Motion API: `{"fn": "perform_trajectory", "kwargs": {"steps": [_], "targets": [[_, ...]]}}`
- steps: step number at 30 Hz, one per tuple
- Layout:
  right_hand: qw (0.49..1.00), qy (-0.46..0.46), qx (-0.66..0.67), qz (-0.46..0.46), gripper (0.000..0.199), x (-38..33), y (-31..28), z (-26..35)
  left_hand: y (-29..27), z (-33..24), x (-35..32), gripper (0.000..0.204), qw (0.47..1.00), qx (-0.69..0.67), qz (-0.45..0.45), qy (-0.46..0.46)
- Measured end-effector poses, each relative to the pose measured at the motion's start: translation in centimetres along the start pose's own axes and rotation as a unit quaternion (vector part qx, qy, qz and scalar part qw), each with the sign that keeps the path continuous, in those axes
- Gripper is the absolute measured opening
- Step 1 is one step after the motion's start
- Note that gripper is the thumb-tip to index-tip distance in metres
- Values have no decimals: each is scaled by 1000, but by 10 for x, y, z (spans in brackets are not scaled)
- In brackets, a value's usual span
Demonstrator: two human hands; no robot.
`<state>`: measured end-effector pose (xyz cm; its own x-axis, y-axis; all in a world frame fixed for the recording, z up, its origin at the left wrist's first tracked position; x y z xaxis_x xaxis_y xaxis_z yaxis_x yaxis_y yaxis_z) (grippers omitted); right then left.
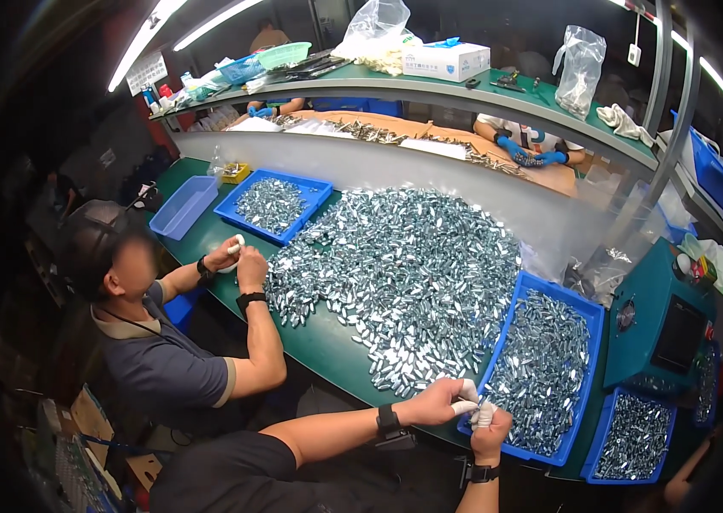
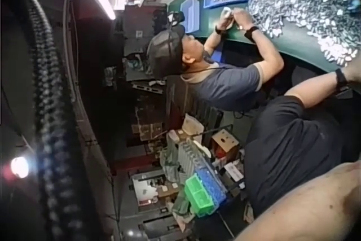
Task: The person picks up a metal part from a pile, inspects it while rotating it by hand, and places it into a blue tray.
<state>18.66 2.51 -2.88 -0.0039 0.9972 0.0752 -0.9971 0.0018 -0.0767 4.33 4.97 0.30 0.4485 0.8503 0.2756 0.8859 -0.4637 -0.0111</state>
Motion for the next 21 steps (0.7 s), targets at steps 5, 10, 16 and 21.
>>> {"fn": "perform_trajectory", "kwargs": {"steps": [5, 10, 16, 21], "targets": [[999, 27, 41, -2, 44, 1, -5, 1, 2, -15, 6, 12, 996, 77, 8, 47], [1000, 11, 3, -13, 43, 2, 0, 3, -3, -5, 4, 11, 997, -48, -46, -25], [999, -18, -21, -25, 45, -2, 3, 8, -1, 1, -1, 11, 998, -42, -26, -50], [999, 28, 29, -4, 42, -5, -7, -5, 9, -15, 2, 12, 996, 80, 19, 38]]}}
Point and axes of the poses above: each hand's wrist, its own x-axis towards the middle knuckle, its own y-axis out of the palm, z = x × y, the point moved 6 cm from there along x, towards the middle knuckle, and after that the axes turned 8 degrees about y, right-handed, at the moved point
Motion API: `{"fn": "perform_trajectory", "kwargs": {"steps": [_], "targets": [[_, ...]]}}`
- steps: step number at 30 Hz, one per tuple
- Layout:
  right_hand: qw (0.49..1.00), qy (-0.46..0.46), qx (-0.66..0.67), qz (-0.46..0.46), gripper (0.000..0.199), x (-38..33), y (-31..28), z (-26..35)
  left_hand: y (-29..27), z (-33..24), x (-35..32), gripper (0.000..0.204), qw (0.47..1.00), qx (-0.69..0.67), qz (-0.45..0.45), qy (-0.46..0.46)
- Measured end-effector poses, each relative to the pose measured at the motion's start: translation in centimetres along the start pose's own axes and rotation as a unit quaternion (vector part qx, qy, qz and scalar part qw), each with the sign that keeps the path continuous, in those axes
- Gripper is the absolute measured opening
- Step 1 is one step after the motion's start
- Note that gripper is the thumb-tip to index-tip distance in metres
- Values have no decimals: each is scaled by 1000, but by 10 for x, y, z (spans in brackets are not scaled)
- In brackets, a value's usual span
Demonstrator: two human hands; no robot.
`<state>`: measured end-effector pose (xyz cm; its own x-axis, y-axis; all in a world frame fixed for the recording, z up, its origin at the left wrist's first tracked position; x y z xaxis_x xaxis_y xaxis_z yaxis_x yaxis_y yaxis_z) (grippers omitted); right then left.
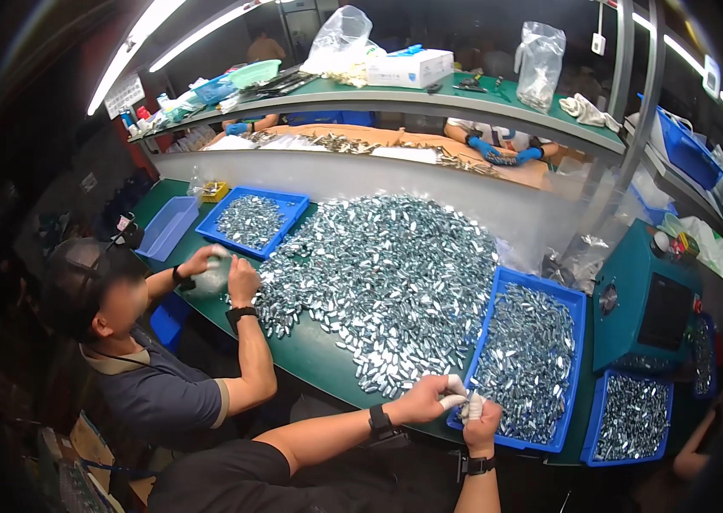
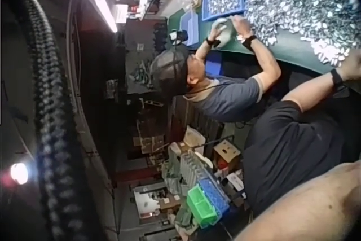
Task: The person picks up a metal part from a pile, inspects it while rotating it by hand, and places it into a blue tray.
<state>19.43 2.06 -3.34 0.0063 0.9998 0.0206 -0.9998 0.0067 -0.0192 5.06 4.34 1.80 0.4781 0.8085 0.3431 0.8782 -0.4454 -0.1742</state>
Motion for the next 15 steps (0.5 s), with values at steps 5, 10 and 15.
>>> {"fn": "perform_trajectory", "kwargs": {"steps": [5, 10, 15], "targets": [[1000, 10, 12, -22, 39, 7, 2, 7, -6, -4, 5, 13, 997, -42, -20, -63], [992, -65, -107, -3, 37, 9, 11, 21, -19, 5, 0, 12, 998, 11, -7, -69], [995, -59, -82, -26, 36, 1, 6, 21, -27, 40, -9, 13, 983, 7, -66, -171]]}}
Point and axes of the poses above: each hand's wrist, its own x-axis towards the middle knuckle, its own y-axis out of the palm, z = x × y, the point moved 6 cm from there along x, towards the middle knuckle, and after that the axes turned 8 degrees about y, right-handed, at the moved point
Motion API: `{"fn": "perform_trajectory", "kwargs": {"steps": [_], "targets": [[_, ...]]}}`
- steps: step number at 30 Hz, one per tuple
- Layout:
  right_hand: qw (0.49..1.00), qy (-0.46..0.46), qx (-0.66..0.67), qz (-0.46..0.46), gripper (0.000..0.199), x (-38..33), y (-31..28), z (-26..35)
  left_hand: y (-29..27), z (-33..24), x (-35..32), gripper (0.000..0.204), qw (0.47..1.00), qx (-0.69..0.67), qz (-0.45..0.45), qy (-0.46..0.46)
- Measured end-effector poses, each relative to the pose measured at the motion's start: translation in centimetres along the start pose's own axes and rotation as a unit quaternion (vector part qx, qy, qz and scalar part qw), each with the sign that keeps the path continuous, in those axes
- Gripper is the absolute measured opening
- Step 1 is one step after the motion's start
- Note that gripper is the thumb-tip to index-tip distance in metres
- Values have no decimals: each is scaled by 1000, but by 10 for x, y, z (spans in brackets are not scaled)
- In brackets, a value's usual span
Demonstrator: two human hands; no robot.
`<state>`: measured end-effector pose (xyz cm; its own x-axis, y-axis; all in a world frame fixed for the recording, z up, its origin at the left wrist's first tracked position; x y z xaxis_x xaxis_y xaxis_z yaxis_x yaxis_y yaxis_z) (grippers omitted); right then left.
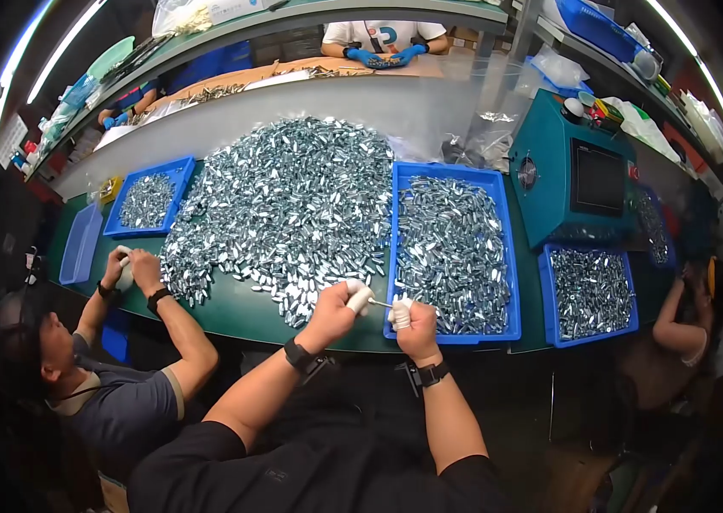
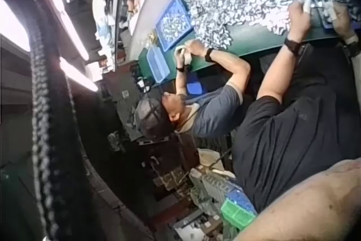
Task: The person picks up a metal part from a pile, inspects it while rotating it by hand, and places it into a blue tray.
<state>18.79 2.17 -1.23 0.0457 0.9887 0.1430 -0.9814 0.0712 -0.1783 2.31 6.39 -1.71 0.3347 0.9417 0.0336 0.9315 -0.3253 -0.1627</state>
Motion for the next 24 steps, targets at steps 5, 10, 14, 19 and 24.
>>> {"fn": "perform_trajectory", "kwargs": {"steps": [5, 10, 14, 19, 24], "targets": [[965, 73, 236, -91, 38, -6, -13, -29, -7, -19, 16, 13, 997, 24, -47, 62], [970, 34, 220, -94, 35, -5, -8, -21, 8, -28, 12, 17, 989, -20, 8, 144], [975, 21, 198, -98, 32, -3, -8, -19, -47, -2, 0, 26, 937, 282, -124, 165], [994, 14, 96, -47, 31, 1, -5, -28, -96, 11, -1, 29, 866, 463, -152, 112], [996, 22, 81, -29, 31, 2, 1, -25, -105, 21, 6, 22, 835, 513, -97, 174]]}}
Point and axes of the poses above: each hand's wrist, its own x-axis towards the middle knuckle, its own y-axis out of the palm, z = x × y, the point moved 6 cm from there along x, towards the middle knuckle, and after that the axes turned 8 degrees about y, right-handed, at the moved point
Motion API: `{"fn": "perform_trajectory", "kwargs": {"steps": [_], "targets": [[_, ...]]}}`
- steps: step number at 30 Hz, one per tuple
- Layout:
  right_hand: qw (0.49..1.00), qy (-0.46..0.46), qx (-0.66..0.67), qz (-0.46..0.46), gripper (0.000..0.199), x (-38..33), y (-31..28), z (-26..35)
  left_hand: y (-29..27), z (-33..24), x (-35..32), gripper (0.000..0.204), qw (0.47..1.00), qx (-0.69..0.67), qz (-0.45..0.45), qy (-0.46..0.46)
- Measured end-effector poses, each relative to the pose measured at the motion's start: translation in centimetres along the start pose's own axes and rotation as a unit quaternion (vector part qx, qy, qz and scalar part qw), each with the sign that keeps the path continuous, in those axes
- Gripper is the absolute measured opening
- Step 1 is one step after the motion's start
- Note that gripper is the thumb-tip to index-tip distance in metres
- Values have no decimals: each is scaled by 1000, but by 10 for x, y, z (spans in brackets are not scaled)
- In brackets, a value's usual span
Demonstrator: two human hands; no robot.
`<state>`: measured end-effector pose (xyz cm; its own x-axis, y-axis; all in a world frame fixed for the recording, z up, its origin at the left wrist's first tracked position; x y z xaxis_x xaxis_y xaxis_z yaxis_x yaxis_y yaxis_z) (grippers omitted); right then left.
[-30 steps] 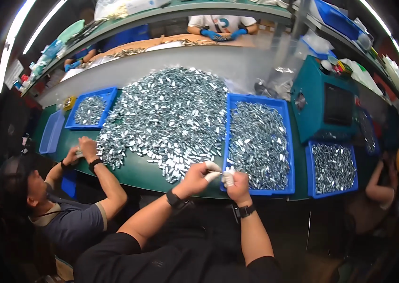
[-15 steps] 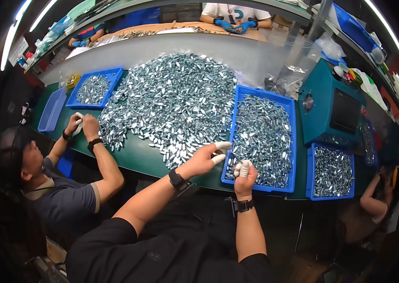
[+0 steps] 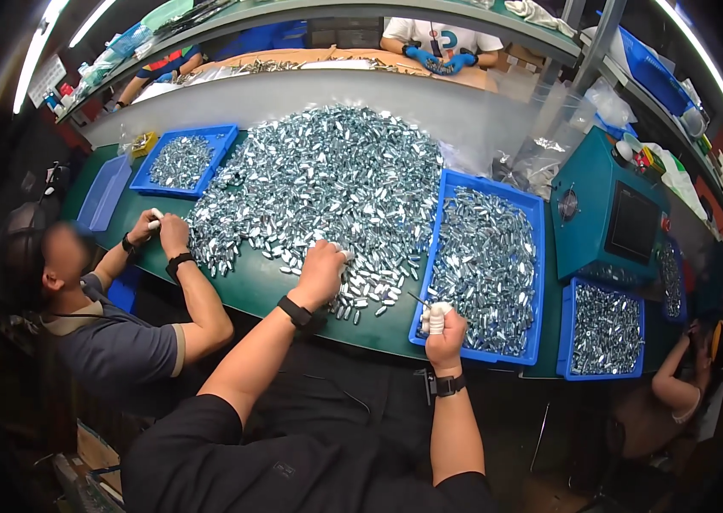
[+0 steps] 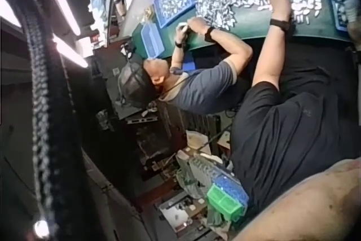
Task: The person picks up a metal part from a pile, inspects it while rotating it by hand, and places it into a blue tray.
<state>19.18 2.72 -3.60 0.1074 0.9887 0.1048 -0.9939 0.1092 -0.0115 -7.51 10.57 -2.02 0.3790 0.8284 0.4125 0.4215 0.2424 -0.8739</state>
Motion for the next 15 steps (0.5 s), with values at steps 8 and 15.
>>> {"fn": "perform_trajectory", "kwargs": {"steps": [8, 15], "targets": [[1000, 2, -29, -5, 33, -3, -1, 3, -20, -21, 12, 17, 993, -75, -91, 20], [1000, 13, -23, 8, 30, -3, 3, 0, -3, 3, -8, 16, 999, -36, -8, -16]]}}
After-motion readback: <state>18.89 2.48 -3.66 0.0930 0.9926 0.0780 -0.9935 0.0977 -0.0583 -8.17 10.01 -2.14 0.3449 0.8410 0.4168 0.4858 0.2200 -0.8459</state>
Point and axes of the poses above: each hand's wrist, its own x-axis towards the middle knuckle, its own y-axis out of the palm, z = x × y, the point moved 6 cm from there along x, towards the middle knuckle, and after that the axes turned 8 degrees about y, right-handed, at the moved point
